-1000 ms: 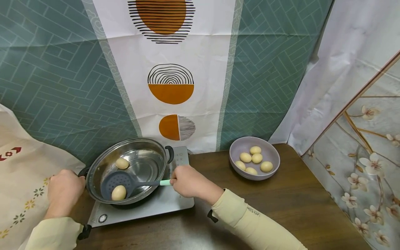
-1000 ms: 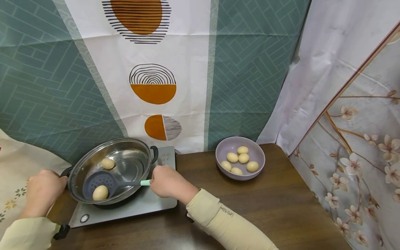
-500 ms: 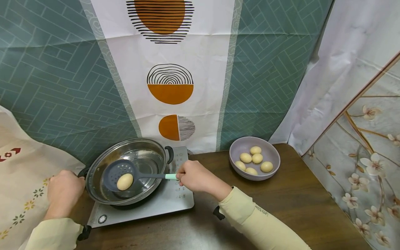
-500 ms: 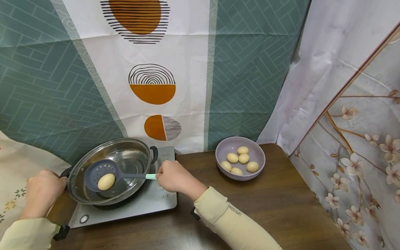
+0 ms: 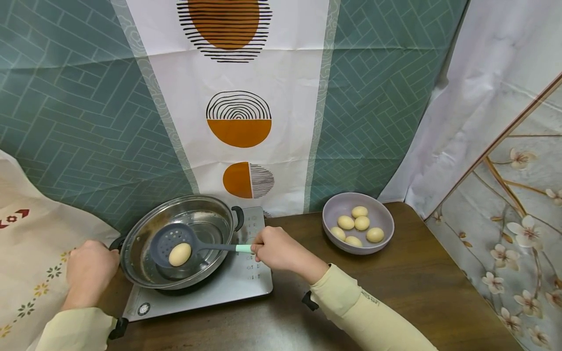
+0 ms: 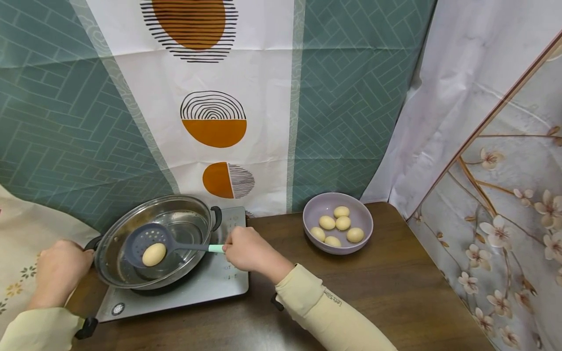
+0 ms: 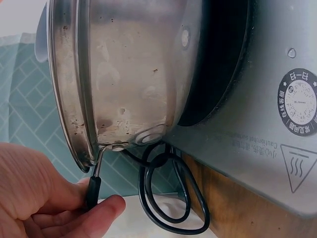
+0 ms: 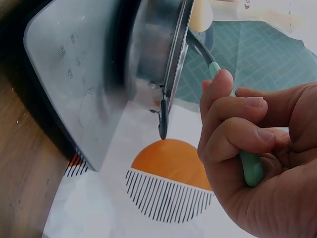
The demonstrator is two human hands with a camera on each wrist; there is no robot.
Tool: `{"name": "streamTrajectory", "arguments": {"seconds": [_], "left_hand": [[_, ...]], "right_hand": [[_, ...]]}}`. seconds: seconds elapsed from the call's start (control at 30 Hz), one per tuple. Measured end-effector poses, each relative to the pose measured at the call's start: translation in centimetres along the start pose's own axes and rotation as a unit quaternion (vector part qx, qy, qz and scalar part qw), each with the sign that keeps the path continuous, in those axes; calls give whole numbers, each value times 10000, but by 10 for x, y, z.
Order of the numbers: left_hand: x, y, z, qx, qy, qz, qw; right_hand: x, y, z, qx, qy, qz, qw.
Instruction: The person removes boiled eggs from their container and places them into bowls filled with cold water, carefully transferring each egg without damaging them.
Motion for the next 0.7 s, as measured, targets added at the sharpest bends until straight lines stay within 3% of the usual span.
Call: {"name": "streamTrajectory", "arguments": {"seconds": [0.37,0.7], "left_hand": [[1,1,1,33,31,9,10000],[0,1,0,-153,68,113,9998]], "right_hand": [[13,5,12,-168,-193,97,9996],[35,15,23,-111,-58,304,9995]]}}
Point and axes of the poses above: each hand's wrist, its own y-axis away from the middle knuckle, its own x-axis out of the back of the hand, z = x × y, the point moved 7 cm from there along -y, towards the middle knuckle, and after that the axes turned 6 degrees about -y, right-handed, at the moved point
